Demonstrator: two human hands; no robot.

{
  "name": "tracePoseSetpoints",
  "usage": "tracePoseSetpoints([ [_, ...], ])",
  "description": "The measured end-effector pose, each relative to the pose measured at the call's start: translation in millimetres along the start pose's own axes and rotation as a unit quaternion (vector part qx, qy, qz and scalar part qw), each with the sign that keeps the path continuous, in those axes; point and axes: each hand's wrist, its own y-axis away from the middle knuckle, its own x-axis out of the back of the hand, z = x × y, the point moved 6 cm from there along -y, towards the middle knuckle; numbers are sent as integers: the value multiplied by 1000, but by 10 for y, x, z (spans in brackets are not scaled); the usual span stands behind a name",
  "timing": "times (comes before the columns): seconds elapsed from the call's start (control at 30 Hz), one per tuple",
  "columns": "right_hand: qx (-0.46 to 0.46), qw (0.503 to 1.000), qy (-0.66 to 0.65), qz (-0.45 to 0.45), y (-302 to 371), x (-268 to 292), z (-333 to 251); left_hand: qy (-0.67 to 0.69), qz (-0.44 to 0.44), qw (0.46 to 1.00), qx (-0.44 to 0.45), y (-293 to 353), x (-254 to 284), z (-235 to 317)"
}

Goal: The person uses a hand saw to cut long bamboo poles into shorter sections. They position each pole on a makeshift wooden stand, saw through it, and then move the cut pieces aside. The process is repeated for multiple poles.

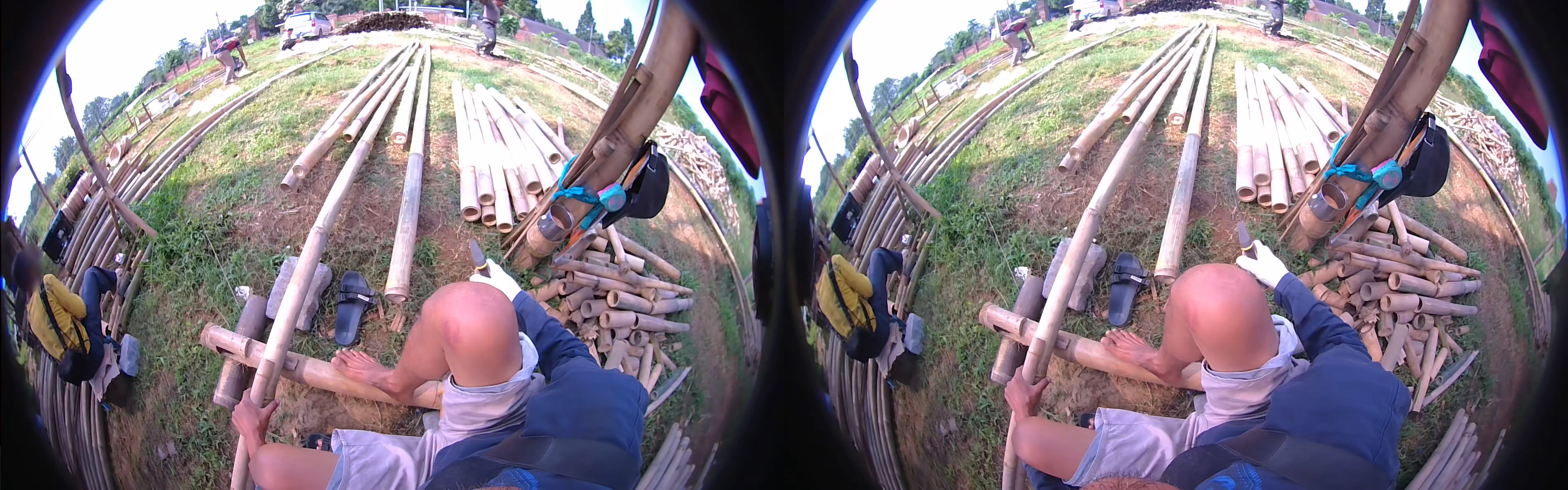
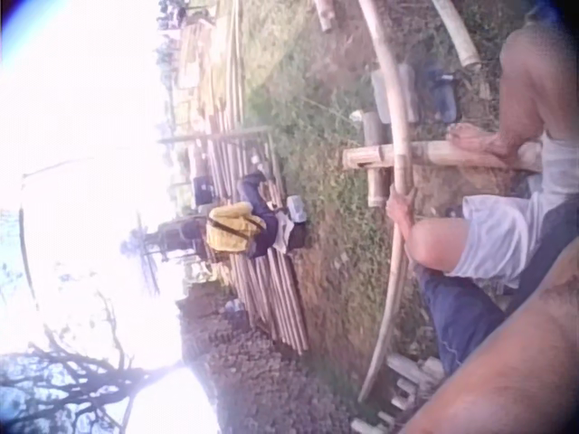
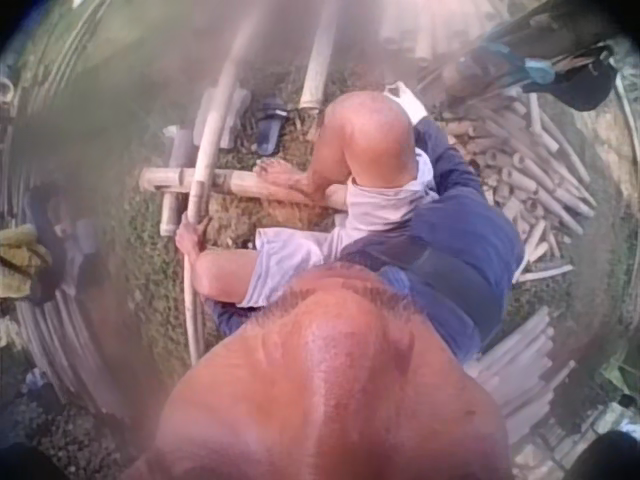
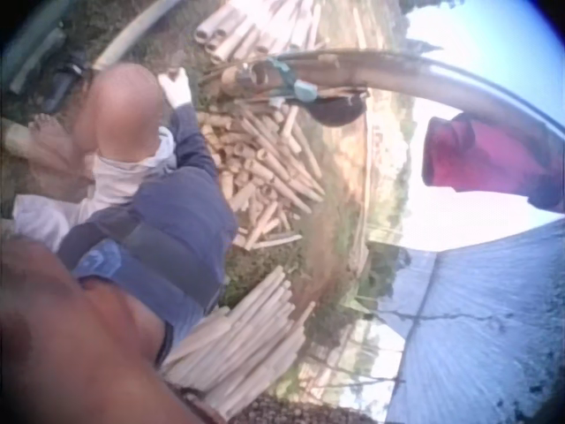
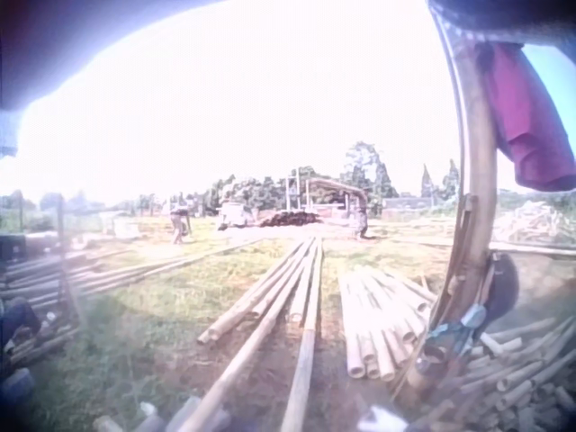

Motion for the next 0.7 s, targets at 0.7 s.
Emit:
tracePoseSetpoints([
  [0.7,294,850,-262,-351,854,-2466,-3838,-93,-44,994,44,-124,-30,-426],
])
